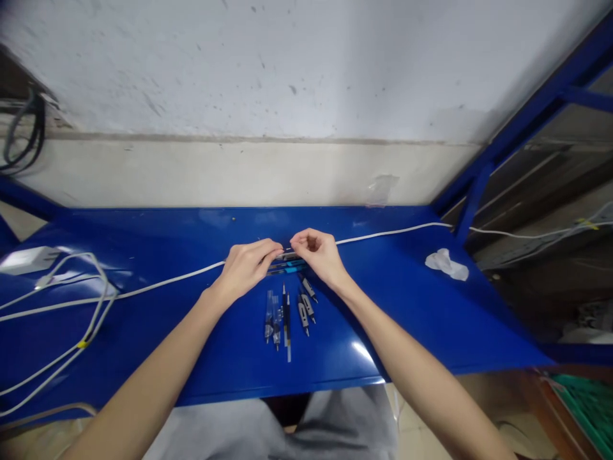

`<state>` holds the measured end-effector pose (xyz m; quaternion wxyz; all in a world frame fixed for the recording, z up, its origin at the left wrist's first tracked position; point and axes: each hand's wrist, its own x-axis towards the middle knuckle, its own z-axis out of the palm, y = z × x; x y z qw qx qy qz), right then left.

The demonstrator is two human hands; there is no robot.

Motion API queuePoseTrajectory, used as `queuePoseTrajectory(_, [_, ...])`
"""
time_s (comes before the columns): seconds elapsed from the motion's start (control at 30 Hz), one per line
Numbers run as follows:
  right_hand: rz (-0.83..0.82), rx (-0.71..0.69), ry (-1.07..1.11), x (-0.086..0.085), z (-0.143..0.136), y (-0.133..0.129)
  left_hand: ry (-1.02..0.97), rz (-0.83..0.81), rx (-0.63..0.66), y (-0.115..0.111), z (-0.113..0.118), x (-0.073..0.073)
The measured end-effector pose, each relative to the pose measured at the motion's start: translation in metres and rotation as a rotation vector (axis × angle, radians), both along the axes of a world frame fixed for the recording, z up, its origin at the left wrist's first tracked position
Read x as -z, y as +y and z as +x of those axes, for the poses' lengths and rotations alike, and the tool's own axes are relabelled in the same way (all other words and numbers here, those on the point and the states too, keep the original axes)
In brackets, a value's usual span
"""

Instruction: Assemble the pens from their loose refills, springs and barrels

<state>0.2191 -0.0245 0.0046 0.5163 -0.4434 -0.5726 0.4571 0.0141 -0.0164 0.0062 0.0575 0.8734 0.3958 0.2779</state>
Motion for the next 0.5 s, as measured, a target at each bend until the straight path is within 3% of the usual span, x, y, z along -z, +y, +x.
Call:
queuePoseTrajectory(0.27, [-0.013,-0.066,-0.044,-0.0016,-0.0007,-0.0033,0.0,0.002,-0.019,-0.0011,0.0008,-0.0004])
queuePoseTrajectory(0.5, [-0.052,-0.086,0.047,-0.002,-0.0032,-0.0045,-0.081,-0.039,-0.007,-0.002,0.0028,0.0025])
